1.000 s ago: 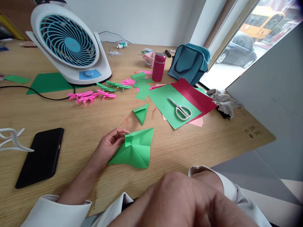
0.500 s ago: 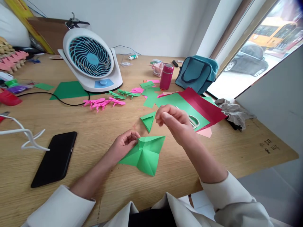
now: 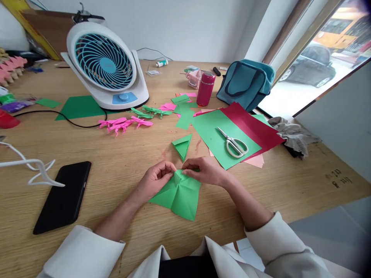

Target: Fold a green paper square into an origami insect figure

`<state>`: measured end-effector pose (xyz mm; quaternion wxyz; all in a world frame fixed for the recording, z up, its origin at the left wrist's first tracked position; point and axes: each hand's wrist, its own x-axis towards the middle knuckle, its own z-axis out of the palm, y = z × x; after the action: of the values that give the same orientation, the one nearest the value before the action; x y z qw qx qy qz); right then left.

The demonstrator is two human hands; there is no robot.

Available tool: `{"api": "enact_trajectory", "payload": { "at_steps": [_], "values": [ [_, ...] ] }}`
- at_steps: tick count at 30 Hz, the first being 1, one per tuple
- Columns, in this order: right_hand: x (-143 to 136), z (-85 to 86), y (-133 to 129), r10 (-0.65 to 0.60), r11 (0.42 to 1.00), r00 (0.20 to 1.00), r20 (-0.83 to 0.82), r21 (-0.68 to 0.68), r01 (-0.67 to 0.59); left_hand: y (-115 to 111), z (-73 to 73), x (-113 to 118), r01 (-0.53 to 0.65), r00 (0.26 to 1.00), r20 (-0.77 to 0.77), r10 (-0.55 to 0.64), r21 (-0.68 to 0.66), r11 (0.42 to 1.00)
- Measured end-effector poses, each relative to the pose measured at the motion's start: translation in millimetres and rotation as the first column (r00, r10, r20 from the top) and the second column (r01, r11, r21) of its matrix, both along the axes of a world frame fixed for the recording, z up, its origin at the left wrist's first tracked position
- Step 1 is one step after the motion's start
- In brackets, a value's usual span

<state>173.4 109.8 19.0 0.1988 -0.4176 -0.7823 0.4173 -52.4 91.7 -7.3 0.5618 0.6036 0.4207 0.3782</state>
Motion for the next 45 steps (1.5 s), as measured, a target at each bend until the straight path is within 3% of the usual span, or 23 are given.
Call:
{"api": "enact_trajectory", "payload": {
  "at_steps": [5,17,29,36,39,41,45],
  "values": [
    [1.2,-5.0,0.2,0.051,0.998,0.996,0.071,0.04,-0.054,-3.0,0.5,1.9,0.079,0.996,-0.05,-0.078,0.011,0.997],
    [-13.4,-8.4,-7.7,0.043,0.999,0.998,-0.035,-0.003,-0.043,-3.8,5.4,1.3,0.06,0.996,-0.069,-0.064,-0.051,0.997],
    [-4.6,-12.4,-2.1,0.061,0.982,0.986,-0.157,-0.17,-0.087,-7.0,14.1,0.7,0.059,0.998,-0.006,-0.06,-0.132,0.99],
    [-7.4,-7.3,-4.9,0.032,0.981,0.981,-0.193,-0.182,-0.068,-5.6,13.7,-2.1,0.115,0.993,0.002,-0.116,-0.128,0.985],
    [-6.8,-5.0,-3.2,-0.027,0.993,0.976,-0.218,-0.122,0.0,-5.8,12.5,-3.9,0.087,0.996,0.033,-0.084,-0.129,0.988],
    [-4.6,-4.3,0.2,-0.14,0.989,0.947,-0.288,-0.09,0.119,-5.5,10.4,-5.2,0.01,0.997,0.077,0.0,-0.129,0.992],
    [-0.1,-3.6,7.3,-0.421,0.905,0.774,-0.474,-0.158,0.395,-2.1,6.8,-6.9,-0.223,0.947,0.203,0.25,-0.147,0.964]
  ]
}}
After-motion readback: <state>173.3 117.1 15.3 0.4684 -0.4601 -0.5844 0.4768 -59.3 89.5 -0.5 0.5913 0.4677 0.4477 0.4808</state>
